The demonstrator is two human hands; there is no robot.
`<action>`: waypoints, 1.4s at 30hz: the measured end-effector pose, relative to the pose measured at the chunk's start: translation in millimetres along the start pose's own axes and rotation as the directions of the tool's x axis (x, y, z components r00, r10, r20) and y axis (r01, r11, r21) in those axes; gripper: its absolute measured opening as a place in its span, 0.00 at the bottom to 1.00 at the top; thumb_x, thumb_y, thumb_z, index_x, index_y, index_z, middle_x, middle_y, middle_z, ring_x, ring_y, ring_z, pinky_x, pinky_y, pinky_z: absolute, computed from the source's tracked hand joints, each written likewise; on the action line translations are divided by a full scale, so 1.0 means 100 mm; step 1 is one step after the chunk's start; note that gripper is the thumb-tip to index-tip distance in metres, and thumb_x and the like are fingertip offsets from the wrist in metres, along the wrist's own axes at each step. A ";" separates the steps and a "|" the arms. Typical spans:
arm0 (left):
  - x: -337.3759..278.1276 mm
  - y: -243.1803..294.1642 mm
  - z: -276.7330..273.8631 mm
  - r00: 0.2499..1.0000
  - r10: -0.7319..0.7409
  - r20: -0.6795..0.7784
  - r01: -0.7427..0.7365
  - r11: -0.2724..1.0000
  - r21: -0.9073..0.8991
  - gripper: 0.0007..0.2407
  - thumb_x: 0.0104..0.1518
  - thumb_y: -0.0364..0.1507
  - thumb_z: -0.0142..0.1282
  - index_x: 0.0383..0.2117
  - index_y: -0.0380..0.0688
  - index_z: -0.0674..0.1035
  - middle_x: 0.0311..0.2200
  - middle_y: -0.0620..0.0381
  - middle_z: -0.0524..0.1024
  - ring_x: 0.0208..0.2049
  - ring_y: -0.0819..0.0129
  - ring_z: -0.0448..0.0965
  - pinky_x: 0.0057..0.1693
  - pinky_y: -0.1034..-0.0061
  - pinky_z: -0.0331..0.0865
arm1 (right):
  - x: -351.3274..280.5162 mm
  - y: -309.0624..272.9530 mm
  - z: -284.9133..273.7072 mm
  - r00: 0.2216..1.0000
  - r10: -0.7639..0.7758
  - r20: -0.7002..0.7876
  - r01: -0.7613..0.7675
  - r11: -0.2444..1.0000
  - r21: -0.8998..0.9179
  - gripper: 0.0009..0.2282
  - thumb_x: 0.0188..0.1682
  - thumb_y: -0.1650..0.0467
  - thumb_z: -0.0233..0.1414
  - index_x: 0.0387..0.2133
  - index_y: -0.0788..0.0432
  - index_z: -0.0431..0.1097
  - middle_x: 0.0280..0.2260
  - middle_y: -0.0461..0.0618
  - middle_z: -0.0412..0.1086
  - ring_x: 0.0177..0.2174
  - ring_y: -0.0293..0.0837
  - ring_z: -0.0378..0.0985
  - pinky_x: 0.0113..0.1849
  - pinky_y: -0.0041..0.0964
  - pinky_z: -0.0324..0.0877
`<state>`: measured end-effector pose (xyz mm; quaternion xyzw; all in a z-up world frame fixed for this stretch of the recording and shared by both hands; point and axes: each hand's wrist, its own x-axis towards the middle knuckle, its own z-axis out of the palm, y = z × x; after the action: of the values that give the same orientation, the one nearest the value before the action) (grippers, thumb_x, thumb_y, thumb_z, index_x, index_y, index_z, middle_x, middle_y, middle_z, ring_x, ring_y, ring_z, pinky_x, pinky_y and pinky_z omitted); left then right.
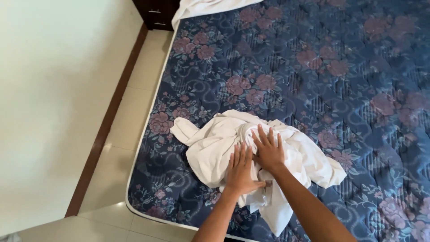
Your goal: The person folds a white sheet on a floral-patterned mattress and places it on a nearby table. They then spread a white fitted sheet over the mattress, smoothing it out and tucking the edges under.
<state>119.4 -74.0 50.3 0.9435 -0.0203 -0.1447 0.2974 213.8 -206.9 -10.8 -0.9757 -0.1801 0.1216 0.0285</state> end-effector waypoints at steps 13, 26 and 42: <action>0.65 -0.40 0.57 0.977 0.153 -0.146 -0.134 0.982 0.131 0.50 0.44 0.40 0.72 0.71 0.41 0.48 0.74 0.46 0.36 0.74 0.40 0.30 0.73 0.49 0.31 | -0.65 0.55 0.04 0.987 0.013 -0.163 0.023 0.975 0.219 0.35 0.48 0.51 0.50 0.68 0.43 0.48 0.72 0.47 0.38 0.69 0.59 0.37 0.65 0.57 0.39; 0.51 -0.29 0.37 0.929 0.322 -0.181 -0.288 0.938 0.190 0.46 0.46 0.42 0.68 0.72 0.44 0.53 0.74 0.43 0.39 0.75 0.41 0.37 0.73 0.52 0.39 | -0.89 0.47 0.76 0.973 0.060 -0.224 -0.021 0.985 0.173 0.28 0.53 0.62 0.48 0.67 0.52 0.51 0.71 0.46 0.43 0.70 0.55 0.38 0.64 0.56 0.42; 0.82 -0.14 0.51 0.911 0.413 -0.018 -0.374 0.842 0.388 0.36 0.48 0.41 0.67 0.67 0.73 0.62 0.73 0.44 0.43 0.74 0.46 0.40 0.72 0.56 0.42 | -1.06 0.57 0.71 0.949 0.195 -0.246 -0.119 0.949 0.291 0.31 0.53 0.58 0.49 0.70 0.42 0.45 0.72 0.47 0.39 0.69 0.57 0.37 0.64 0.59 0.40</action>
<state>182.4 -100.9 -19.2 0.9645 -0.2257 -0.0260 0.1349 119.7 -297.6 -61.6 -0.9811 -0.0772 0.0121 0.1770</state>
